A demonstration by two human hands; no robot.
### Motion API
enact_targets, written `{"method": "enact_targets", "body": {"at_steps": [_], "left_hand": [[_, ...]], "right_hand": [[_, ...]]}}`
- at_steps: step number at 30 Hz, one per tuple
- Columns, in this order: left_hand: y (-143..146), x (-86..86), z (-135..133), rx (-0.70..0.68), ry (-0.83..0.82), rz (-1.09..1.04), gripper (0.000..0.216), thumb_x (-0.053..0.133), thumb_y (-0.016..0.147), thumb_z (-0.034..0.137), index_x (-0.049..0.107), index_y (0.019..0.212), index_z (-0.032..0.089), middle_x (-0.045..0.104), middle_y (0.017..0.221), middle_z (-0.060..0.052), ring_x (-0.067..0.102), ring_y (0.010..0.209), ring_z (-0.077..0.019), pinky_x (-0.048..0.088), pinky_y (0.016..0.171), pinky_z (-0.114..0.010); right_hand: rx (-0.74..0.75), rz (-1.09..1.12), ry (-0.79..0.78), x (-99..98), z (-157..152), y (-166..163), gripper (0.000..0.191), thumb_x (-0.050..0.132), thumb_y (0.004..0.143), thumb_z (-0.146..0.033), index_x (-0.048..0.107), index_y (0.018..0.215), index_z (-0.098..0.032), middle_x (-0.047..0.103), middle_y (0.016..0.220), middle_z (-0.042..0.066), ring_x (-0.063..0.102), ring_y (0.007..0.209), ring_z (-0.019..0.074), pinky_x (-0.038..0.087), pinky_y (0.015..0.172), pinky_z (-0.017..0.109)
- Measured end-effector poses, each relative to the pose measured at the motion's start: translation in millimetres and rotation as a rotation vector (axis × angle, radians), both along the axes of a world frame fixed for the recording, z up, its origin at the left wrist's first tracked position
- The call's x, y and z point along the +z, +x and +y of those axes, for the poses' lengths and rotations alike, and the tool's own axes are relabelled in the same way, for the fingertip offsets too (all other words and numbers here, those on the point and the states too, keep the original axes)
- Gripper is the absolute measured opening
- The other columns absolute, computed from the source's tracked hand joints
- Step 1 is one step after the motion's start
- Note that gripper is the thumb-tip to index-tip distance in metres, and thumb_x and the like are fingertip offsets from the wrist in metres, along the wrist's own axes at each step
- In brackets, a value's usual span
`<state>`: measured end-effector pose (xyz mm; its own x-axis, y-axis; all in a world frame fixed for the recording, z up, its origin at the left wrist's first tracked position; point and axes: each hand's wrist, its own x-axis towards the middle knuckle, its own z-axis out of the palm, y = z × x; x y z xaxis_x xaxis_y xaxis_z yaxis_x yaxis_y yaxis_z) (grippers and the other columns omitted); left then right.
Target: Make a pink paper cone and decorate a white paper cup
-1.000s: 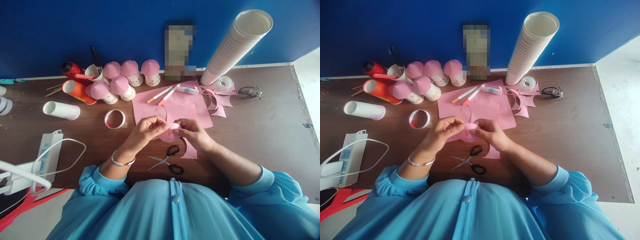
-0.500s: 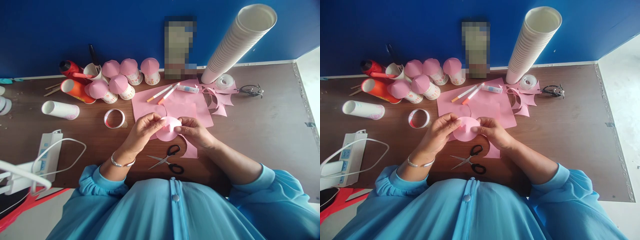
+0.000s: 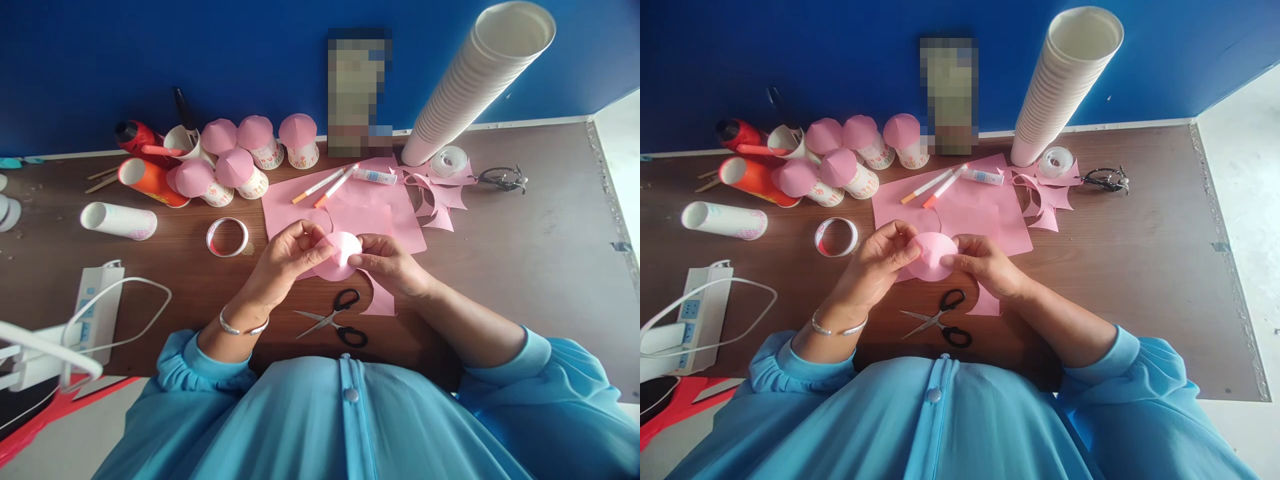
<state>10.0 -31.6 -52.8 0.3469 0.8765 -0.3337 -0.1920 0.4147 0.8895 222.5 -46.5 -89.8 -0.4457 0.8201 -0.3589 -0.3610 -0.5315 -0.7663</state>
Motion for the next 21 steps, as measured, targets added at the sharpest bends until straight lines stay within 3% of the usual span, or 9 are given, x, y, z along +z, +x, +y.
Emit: {"method": "enact_targets", "body": {"at_steps": [8, 21], "left_hand": [[0.9, 2.4, 0.4, -0.011, -0.053, 0.029, 0.041, 0.095, 0.068, 0.032, 0.066, 0.094, 0.019, 0.070, 0.090, 0.000, 0.064, 0.079, -0.0120, 0.053, 0.072, -0.021], [-5.1, 4.4, 0.5, -0.037, -0.043, 0.073, 0.035, 0.091, 0.075, 0.036, 0.074, 0.100, 0.019, 0.077, 0.089, -0.003, 0.072, 0.086, -0.0175, 0.056, 0.074, -0.024]], "right_hand": [[0.002, -0.027, 0.011, -2.2, 1.5, 3.8, 0.029, 0.093, 0.074, -0.039, 0.076, 0.084, -0.017, 0.073, 0.083, 0.003, 0.063, 0.077, 0.0169, 0.051, 0.072, 0.029], [0.005, 0.030, -0.005, -0.4, 4.1, 5.3, 0.028, 0.093, 0.073, -0.038, 0.078, 0.083, -0.016, 0.074, 0.080, 0.003, 0.064, 0.077, 0.0163, 0.050, 0.076, 0.029]]}}
